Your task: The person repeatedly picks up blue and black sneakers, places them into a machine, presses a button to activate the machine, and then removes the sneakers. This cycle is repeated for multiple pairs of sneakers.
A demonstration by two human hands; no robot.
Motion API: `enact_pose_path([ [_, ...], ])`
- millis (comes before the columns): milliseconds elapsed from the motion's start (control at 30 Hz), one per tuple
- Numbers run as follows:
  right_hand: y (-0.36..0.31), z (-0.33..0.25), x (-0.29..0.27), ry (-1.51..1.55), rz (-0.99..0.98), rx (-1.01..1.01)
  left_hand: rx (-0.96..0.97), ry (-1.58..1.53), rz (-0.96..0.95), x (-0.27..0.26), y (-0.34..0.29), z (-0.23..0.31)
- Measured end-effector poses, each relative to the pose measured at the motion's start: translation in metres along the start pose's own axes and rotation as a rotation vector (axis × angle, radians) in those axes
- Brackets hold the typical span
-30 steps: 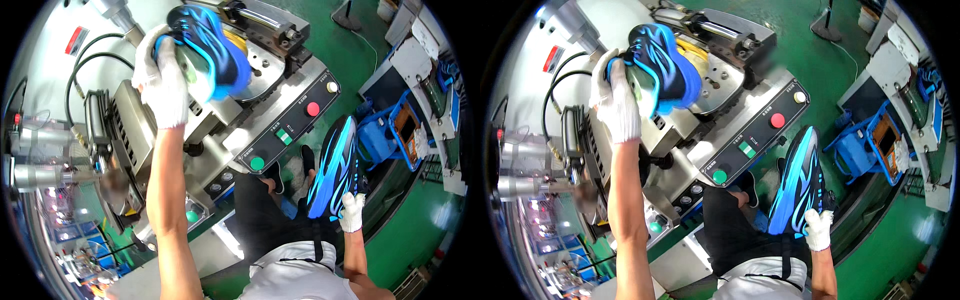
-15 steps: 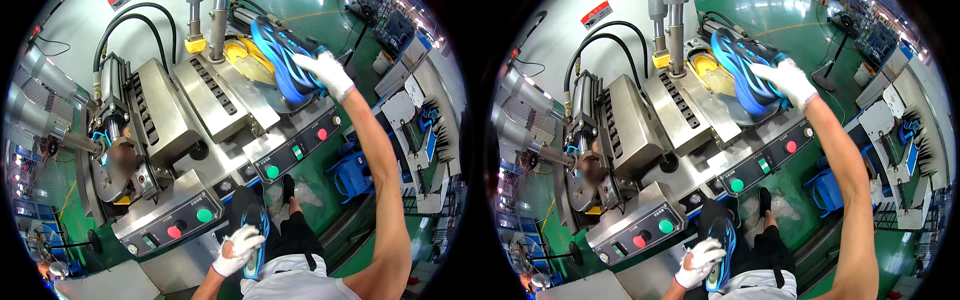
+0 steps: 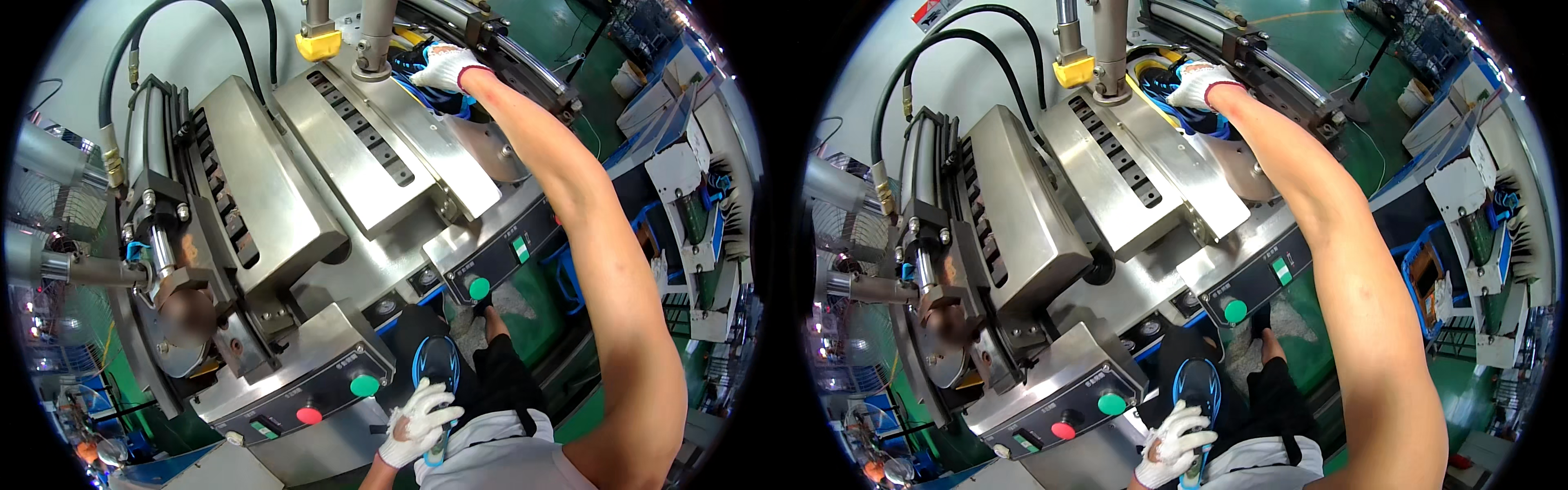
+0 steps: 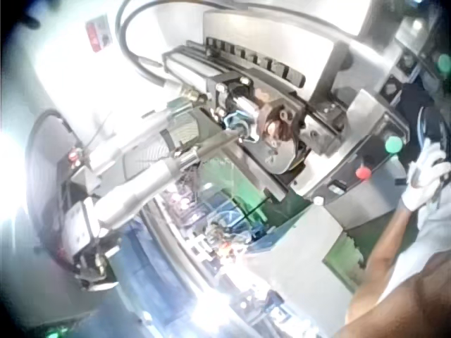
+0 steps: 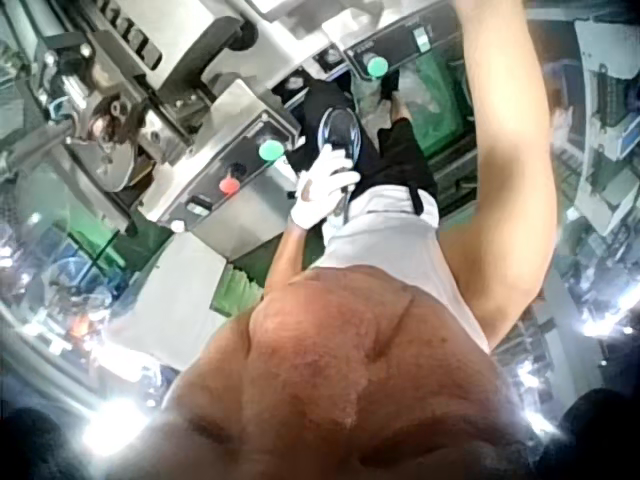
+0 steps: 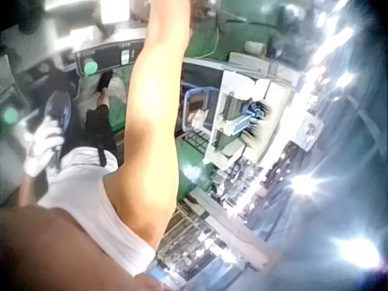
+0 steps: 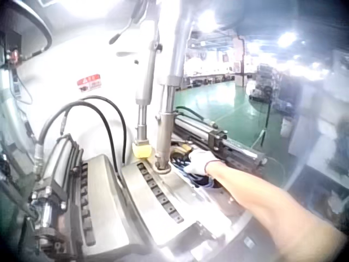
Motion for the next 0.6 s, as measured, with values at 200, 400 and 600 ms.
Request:
enact_pose_path([
  [200,-0.065,-0.014,-0.065,0.131,-0.128,0.018,0.031,-0.007,0.099,0.003,0.002,0.006],
  [400,-0.322,-0.083,-0.043,0.546,0.451,-0.480,-0.009,0.018,0.194,0.010,-0.014,0.001],
  [600,-0.385,-0.091,0.065,0.326,0.130,-0.276,0.002,0.037,0.197,0.026,-0.009,0.005],
])
Point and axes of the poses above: each hand's wrist, its own y-axis towards the middle knuckle, its own x-axis out of the palm, z = x × y, the point moved 5 cm from there along y, towards the middle knuckle, and after that the axes turned 2 degrees about -y, right-handed, at the moved point
